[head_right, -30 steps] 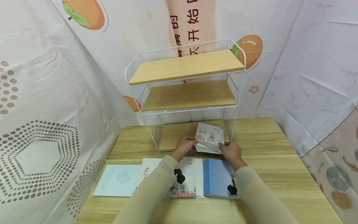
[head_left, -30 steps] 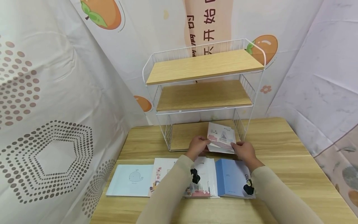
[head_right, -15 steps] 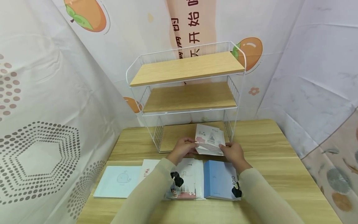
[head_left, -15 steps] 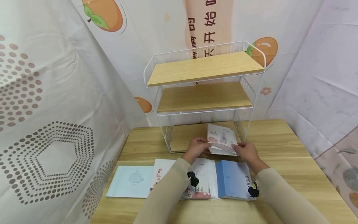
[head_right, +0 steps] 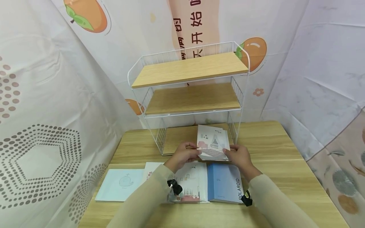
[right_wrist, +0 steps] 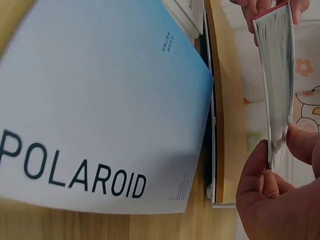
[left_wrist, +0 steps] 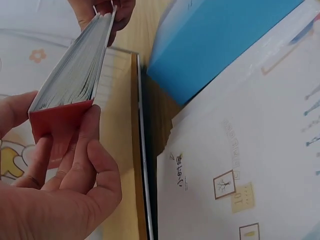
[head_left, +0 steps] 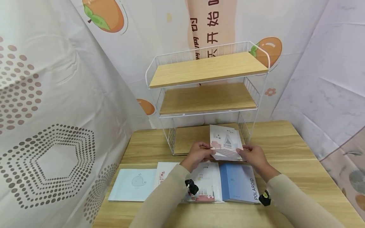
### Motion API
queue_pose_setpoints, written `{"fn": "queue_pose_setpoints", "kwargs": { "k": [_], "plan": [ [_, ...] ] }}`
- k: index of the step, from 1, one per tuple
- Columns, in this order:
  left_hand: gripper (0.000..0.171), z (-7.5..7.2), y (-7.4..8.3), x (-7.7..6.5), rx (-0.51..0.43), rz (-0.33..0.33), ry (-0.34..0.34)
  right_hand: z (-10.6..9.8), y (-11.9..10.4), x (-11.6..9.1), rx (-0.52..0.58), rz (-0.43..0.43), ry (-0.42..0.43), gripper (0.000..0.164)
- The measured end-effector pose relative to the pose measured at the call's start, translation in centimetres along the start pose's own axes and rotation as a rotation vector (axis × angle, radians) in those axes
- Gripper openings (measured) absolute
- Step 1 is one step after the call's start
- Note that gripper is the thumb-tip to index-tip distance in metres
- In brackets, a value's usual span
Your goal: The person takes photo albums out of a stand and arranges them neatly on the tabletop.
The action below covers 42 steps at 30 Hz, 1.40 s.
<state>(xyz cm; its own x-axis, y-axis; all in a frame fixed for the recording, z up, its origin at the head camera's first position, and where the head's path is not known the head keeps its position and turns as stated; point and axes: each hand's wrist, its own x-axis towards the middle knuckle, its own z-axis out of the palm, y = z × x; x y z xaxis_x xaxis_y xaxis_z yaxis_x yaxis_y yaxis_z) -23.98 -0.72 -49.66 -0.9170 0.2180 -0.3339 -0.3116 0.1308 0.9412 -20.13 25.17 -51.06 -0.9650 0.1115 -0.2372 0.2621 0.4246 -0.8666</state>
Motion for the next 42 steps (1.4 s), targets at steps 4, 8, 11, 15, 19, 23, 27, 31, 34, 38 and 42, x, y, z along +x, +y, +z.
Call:
{"fn": "queue_pose_setpoints", "kwargs": {
  "k": [4, 8, 11, 15, 19, 23, 27, 31, 34, 38, 42],
  "plan": [
    [0.044, 0.1, 0.3, -0.8, 0.009, 0.004, -0.018, -0.4, -0.3, -0.6, 0.002, -0.005, -0.002, 0.069],
    [0.061, 0.2, 0.3, -1.4, -0.016, 0.012, -0.049, -0.8, -0.4, -1.1, 0.013, -0.028, 0.0, 0.067],
    [0.065, 0.4, 0.2, -1.8, -0.029, 0.007, -0.051, -1.0, -0.3, -1.6, 0.024, -0.065, -0.006, 0.066],
    [0.064, 0.6, 0.1, -2.4, -0.04, 0.001, -0.049, -1.3, -0.1, -2.3, 0.029, -0.094, -0.018, 0.067],
    [0.063, 1.0, 0.4, -3.1, -0.061, 0.007, -0.06, -1.8, 0.0, -3.0, 0.026, -0.079, -0.028, 0.07],
    [0.061, 1.5, 0.6, -3.9, -0.091, 0.01, -0.073, -2.4, 0.0, -3.8, 0.026, -0.051, -0.044, 0.074],
    [0.06, 2.1, 0.5, -4.6, -0.1, 0.009, -0.087, -3.1, 0.1, -4.6, 0.038, -0.033, -0.07, 0.077],
    [0.059, 2.9, 0.3, -5.4, -0.1, 0.008, -0.101, -3.8, 0.2, -5.4, 0.056, -0.022, -0.087, 0.077],
    [0.058, 3.5, 0.3, -5.9, -0.102, 0.005, -0.098, -4.2, 0.4, -5.8, 0.091, -0.01, -0.093, 0.076],
    [0.058, 4.1, 0.2, -6.5, -0.106, -0.004, -0.081, -4.5, 0.8, -6.0, 0.12, 0.001, -0.094, 0.076],
    [0.06, 4.5, -0.1, -7.1, -0.115, -0.001, -0.077, -4.7, 1.3, -6.2, 0.111, -0.008, -0.092, 0.075]
  ]
}}
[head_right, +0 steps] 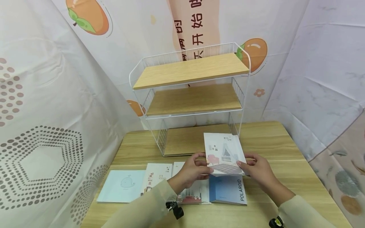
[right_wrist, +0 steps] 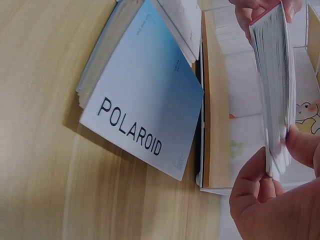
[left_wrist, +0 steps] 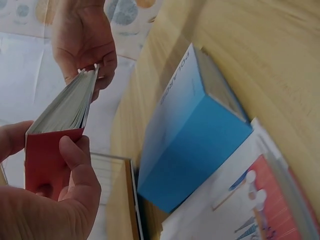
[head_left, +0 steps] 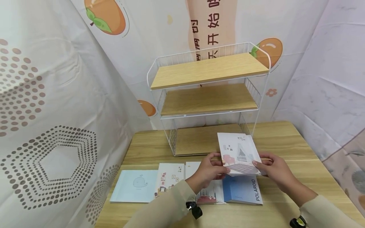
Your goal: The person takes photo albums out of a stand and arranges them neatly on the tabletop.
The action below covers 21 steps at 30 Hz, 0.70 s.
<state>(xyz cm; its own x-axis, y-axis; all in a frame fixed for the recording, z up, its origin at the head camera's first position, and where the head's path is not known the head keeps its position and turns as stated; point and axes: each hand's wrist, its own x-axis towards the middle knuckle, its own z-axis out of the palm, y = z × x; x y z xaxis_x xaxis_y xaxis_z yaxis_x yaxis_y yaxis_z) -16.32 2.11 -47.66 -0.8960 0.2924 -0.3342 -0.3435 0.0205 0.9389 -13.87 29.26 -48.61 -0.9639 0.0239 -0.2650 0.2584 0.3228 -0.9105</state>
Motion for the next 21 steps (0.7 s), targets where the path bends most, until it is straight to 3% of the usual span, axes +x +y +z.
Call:
{"fn": "queue_pose_setpoints", "kwargs": {
  "k": [9, 14, 21],
  "plan": [
    [0.057, 0.6, -1.0, -0.9, -0.018, 0.007, 0.008, -0.1, 0.7, -1.1, 0.015, 0.004, -0.008, 0.075],
    [0.057, 1.0, -1.4, -1.2, -0.036, 0.009, -0.022, -0.5, 1.1, -1.9, -0.01, 0.006, -0.001, 0.074],
    [0.059, 2.9, -2.5, -1.4, -0.081, 0.005, -0.028, -1.9, 2.4, -2.8, -0.067, 0.011, 0.004, 0.075]
  ]
}}
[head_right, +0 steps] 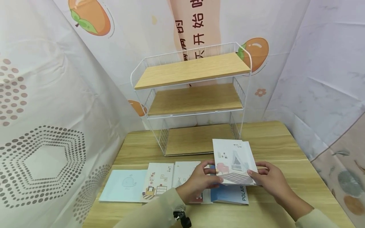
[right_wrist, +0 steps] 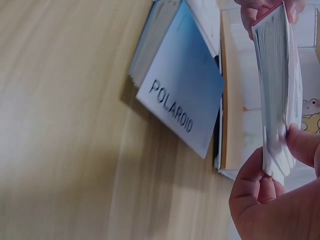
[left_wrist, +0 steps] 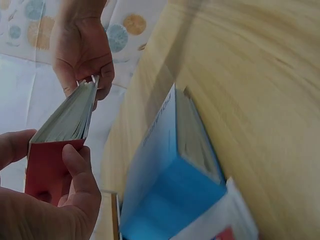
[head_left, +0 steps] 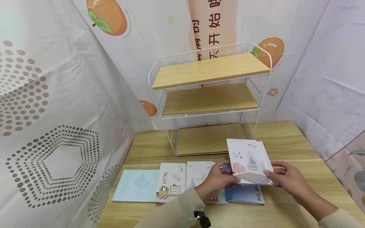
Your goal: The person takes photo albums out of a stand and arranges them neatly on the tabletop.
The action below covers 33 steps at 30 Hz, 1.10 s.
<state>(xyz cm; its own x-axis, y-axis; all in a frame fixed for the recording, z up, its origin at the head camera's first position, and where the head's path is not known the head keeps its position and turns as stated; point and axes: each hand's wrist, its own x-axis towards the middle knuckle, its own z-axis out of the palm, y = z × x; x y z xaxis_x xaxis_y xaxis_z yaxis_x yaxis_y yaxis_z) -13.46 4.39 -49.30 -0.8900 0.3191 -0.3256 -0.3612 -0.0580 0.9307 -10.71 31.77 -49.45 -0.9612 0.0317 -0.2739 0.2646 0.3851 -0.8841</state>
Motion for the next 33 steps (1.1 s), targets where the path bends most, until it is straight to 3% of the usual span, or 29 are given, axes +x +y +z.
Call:
{"fn": "queue_pose_setpoints", "kwargs": {
  "k": [19, 24, 33],
  "plan": [
    [0.059, 5.0, -2.8, 1.0, -0.019, -0.028, 0.01, -3.1, 4.4, -1.3, -0.048, 0.063, 0.026, 0.079],
    [0.057, 5.9, -3.8, 1.2, -0.005, -0.04, 0.015, -3.8, 5.5, -1.2, -0.107, 0.079, 0.029, 0.081],
    [0.057, 7.5, -5.3, 1.7, -0.081, -0.082, -0.005, -4.8, 7.6, -1.0, -0.202, 0.103, 0.028, 0.086]
  ]
}}
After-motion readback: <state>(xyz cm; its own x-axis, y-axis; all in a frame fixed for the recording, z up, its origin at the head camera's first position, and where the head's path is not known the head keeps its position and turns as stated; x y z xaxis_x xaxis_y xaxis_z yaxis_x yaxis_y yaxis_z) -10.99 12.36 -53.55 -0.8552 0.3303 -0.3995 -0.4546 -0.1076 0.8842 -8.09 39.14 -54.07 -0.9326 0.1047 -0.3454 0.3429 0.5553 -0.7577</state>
